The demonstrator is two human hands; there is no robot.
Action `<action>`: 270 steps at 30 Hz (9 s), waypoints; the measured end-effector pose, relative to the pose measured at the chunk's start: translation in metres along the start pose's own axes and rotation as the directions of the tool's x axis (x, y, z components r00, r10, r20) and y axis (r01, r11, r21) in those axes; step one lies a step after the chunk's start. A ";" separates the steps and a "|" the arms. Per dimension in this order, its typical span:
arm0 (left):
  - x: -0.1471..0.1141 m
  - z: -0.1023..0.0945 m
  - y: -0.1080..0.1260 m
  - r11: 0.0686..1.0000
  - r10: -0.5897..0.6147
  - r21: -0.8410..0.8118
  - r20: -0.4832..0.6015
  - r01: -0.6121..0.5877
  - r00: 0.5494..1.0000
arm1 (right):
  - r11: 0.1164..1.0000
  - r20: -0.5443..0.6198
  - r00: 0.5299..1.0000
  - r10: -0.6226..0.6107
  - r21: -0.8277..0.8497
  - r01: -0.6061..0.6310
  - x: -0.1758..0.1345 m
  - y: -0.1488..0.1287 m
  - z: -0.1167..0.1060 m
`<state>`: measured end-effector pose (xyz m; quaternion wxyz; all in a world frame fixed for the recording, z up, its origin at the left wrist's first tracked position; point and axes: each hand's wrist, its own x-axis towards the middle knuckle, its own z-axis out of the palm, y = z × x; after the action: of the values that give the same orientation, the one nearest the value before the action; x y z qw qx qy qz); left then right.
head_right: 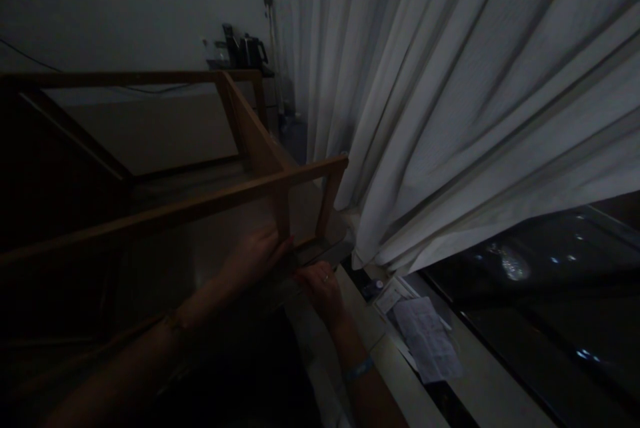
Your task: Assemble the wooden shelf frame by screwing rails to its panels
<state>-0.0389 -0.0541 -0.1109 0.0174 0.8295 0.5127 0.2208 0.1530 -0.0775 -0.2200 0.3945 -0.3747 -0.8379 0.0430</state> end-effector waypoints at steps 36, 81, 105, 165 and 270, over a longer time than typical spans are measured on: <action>0.000 0.001 0.001 0.998 -0.032 -0.051 0.004 0.032 0.999 | 0.965 0.033 0.969 -0.246 -0.085 0.248 0.007 0.017 -0.014; 0.000 -0.001 -0.001 0.998 -0.008 -0.062 -0.008 0.007 1.000 | 0.779 -0.072 0.885 0.460 0.512 -0.363 0.022 -0.034 -0.012; 0.000 -0.002 -0.002 0.986 -0.041 0.165 0.037 0.034 0.998 | 0.784 -0.118 0.858 0.501 0.481 -0.392 0.019 -0.036 -0.004; 0.000 0.007 0.000 0.993 -0.024 0.116 0.040 0.019 0.999 | 0.989 -0.012 0.997 0.075 -0.126 -0.076 0.009 -0.005 -0.019; 0.002 0.008 0.002 0.998 -0.030 0.052 0.063 0.027 0.998 | 0.974 -0.214 0.958 0.193 -0.077 -0.214 0.021 -0.012 -0.020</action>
<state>-0.0337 -0.0516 -0.1167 0.0156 0.8290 0.5290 0.1806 0.1513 -0.0765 -0.1891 0.4530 -0.4806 -0.7509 0.0027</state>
